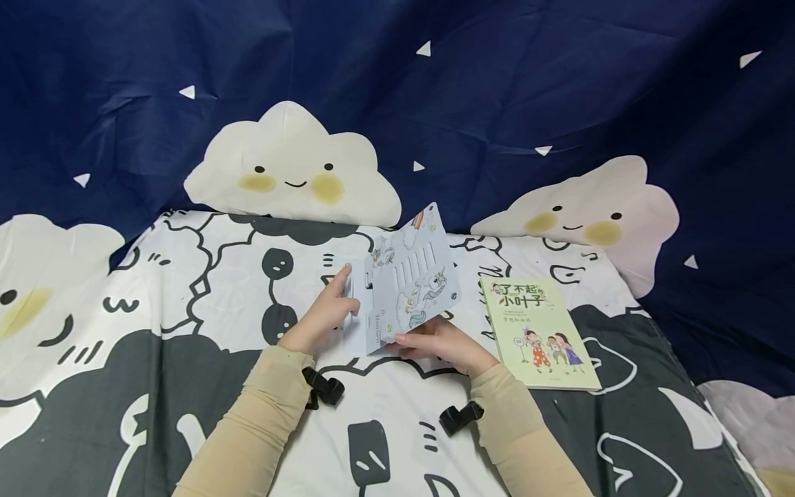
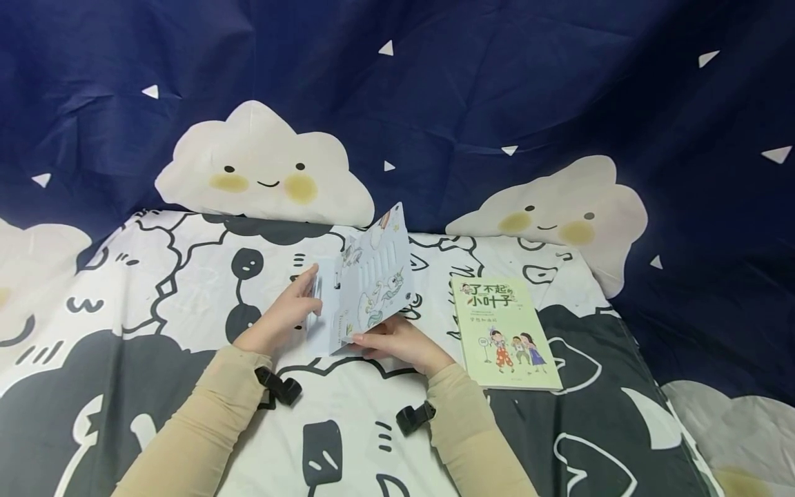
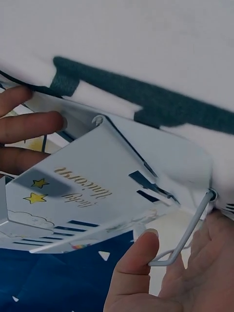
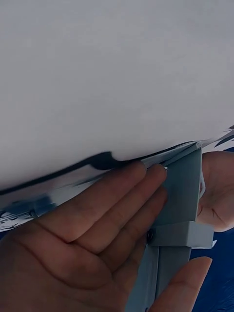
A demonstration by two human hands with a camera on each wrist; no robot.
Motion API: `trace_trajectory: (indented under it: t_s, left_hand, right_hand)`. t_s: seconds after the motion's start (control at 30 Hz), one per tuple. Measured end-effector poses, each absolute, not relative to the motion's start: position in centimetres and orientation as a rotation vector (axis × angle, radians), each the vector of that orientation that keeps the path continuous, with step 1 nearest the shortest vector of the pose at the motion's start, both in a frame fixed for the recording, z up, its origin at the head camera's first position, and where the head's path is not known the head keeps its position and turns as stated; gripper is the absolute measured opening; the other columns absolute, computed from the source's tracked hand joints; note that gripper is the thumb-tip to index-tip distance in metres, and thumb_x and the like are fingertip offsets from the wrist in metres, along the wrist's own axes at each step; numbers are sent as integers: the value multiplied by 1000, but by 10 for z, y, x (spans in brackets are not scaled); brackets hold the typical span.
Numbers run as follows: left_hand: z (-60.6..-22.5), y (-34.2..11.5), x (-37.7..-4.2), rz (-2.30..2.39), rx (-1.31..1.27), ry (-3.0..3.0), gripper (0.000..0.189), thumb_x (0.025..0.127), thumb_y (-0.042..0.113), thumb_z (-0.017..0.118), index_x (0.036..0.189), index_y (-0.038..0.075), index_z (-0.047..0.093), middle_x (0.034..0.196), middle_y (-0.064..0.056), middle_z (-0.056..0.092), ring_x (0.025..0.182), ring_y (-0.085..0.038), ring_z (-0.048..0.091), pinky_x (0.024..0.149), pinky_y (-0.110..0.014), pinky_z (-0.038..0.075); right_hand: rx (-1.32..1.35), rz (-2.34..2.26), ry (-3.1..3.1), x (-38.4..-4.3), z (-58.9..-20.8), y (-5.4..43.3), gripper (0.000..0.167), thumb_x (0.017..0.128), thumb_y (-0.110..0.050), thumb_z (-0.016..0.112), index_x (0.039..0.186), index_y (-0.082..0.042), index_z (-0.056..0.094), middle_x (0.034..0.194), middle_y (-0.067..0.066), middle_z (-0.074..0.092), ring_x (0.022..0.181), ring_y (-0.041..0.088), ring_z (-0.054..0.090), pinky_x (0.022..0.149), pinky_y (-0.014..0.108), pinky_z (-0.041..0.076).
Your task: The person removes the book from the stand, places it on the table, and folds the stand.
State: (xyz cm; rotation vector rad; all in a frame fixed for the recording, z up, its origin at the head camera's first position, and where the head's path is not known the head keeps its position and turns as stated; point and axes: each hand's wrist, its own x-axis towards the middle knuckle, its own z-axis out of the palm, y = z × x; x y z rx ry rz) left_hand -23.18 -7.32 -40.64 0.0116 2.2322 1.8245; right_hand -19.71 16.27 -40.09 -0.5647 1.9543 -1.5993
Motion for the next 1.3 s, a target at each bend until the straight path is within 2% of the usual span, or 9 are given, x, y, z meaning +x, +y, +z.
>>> trace_trajectory:
  t_s: [0.27,0.43,0.53,0.63,0.8,0.9,1.07,1.2,1.3]
  left_hand:
    - [-406,-75,-232,1840,31,2210,96,75,-5,51,161,14,11,166,-11,17,155,-28,9,125,-52,9]
    - [-399,-69,-227,1805,19,2306,84,86,7,55,160,9,15,167,-11,14,155,-30,8,125,-47,9]
    - [-394,-64,-225,1779,32,2376,81,89,11,58,159,6,17,167,-13,13,155,-32,8,125,-49,8]
    - [-390,-59,-223,1750,47,2450,79,89,14,59,158,5,21,167,-15,11,154,-35,8,124,-53,9]
    - [-382,-54,-219,1755,84,2535,75,91,16,60,157,5,26,167,-16,9,153,-39,10,123,-56,11]
    - [-376,-51,-215,1815,146,2537,71,93,18,61,155,3,29,166,-17,15,153,-37,13,124,-53,13]
    - [-369,-44,-210,1947,386,2442,64,99,18,57,152,-5,30,163,-20,23,153,-33,16,125,-48,16]
    - [-366,-37,-204,1977,526,2339,63,102,19,54,153,-6,28,163,-21,20,154,-30,14,125,-44,16]
    - [-365,-32,-201,1951,559,2304,62,103,23,52,154,-4,27,164,-19,18,154,-28,13,125,-43,16]
  right_hand:
    - [-586,-1606,1959,-196,-400,161,58,96,-18,66,145,2,43,134,27,59,115,34,66,91,42,58]
    - [-577,-1618,2009,-194,-388,166,65,93,-16,70,150,-12,38,138,20,58,114,23,65,93,42,57]
    - [-596,-1604,2060,-192,-376,173,70,93,-16,70,153,-18,34,140,17,57,113,21,63,92,44,56]
    - [-614,-1570,2100,-190,-364,181,65,95,-17,67,152,-15,37,139,18,57,114,26,62,92,46,56]
    - [-580,-1550,2174,-186,-347,191,51,96,-18,65,141,1,49,132,24,61,111,35,64,92,47,57]
    - [-547,-1589,2218,-184,-340,195,48,95,-14,65,137,4,52,125,25,65,103,30,69,91,46,57]
    - [-577,-1605,2292,-179,-330,194,43,95,-10,64,133,7,54,119,26,67,89,12,70,86,38,59]
    - [-627,-1653,2303,-175,-324,191,45,96,-5,61,137,9,50,124,29,63,96,11,70,84,33,59]
    - [-633,-1692,2309,-171,-319,189,55,97,-4,60,145,11,38,134,31,56,107,16,68,87,29,58]
